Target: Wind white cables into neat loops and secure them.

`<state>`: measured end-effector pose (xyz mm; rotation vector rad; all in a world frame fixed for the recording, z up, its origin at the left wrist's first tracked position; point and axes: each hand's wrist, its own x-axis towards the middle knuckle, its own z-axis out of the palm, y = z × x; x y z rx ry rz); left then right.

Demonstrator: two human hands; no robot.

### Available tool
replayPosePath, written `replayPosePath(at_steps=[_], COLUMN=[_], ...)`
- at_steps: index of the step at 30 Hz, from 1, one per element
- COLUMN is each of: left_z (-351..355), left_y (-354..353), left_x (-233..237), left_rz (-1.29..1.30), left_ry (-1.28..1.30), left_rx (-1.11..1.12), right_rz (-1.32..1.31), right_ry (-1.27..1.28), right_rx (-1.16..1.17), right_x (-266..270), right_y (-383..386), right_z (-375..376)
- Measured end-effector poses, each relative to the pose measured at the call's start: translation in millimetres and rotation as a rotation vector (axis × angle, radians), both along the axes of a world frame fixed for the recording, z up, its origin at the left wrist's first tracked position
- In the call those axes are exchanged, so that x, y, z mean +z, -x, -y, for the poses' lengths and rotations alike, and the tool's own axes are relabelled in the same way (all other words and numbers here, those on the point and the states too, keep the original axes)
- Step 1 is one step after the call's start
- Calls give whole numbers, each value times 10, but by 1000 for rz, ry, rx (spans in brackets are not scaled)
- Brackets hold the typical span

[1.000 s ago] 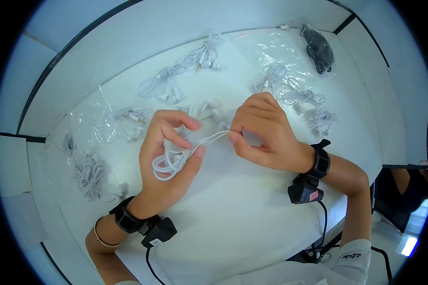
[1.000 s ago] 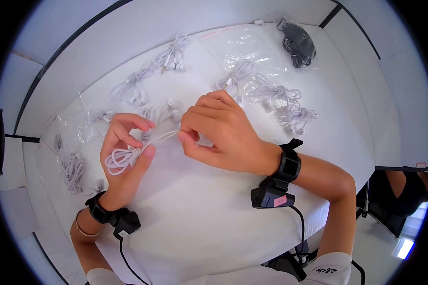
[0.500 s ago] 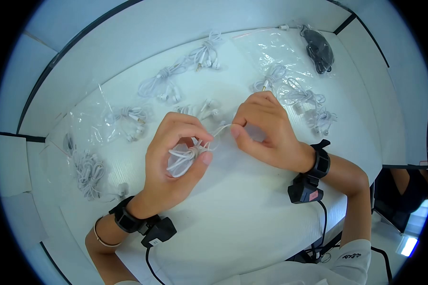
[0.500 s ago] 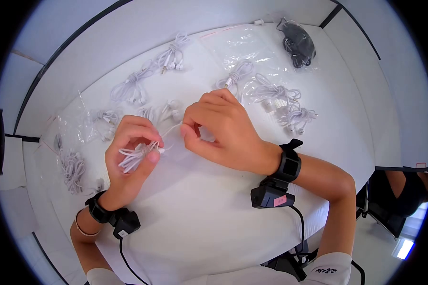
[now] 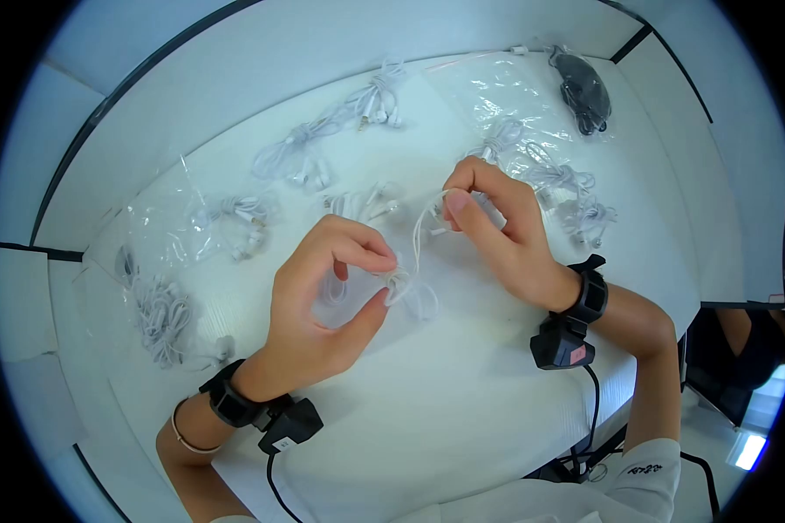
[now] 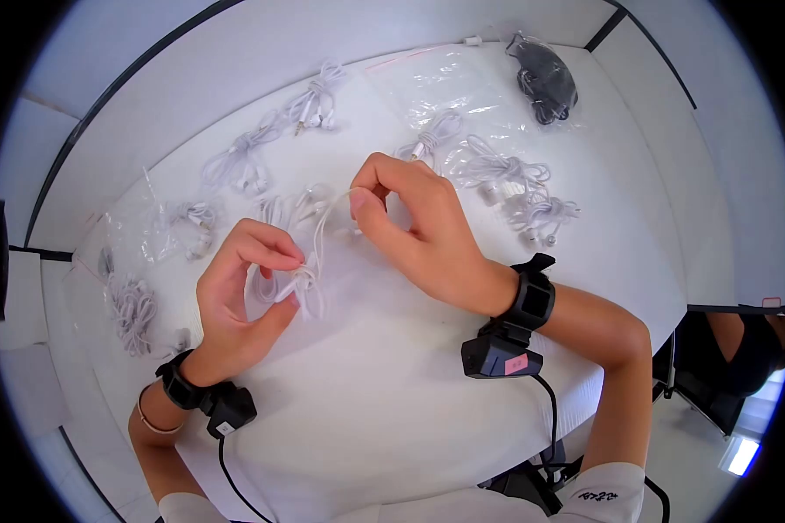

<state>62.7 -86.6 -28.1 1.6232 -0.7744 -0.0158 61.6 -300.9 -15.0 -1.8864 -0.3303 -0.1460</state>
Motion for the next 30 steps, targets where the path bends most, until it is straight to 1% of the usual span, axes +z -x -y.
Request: replayPosePath(at_steps=[3,6,9,10,13,14,18,21,22,26,29,30], left_z=[11,31,13,6,-21,-46,-37,-33,-15,47,9,-9], left_y=[2,-12,-8,-2,-27,-34,-38,-29,-46,21,6,-11], left_x=[-2,30,-12,-9,-62,-53,-34,-24,-34,-5,6,2], left_rz=[-35,-58,12,21,66,94,171,142,173,-157,-101,-21], left_ry=[3,-53,-78,-79,-51,-87,-168,-195,-150,86,73,22], left_rx=[1,110,141,156,205,246,259,246,234,181,151,149], right_rz=[-24,0,152,167,154,160,163,128,126,119,130,130], right_ry=[-7,55,165,183,193,172,203,237,239,244,253,255], right_rx=[6,25,75,90,80,84,94,112,114,116,121,120], right_x=[2,11,23,23,24,31,40,80,84,93,82,80], right_y=[5,-7,-20,-25,-21,-18,-21,1,2,2,-3,-3], right_z=[1,5,-10,-1,3,-3,-7,4,4,-3,-3,-4])
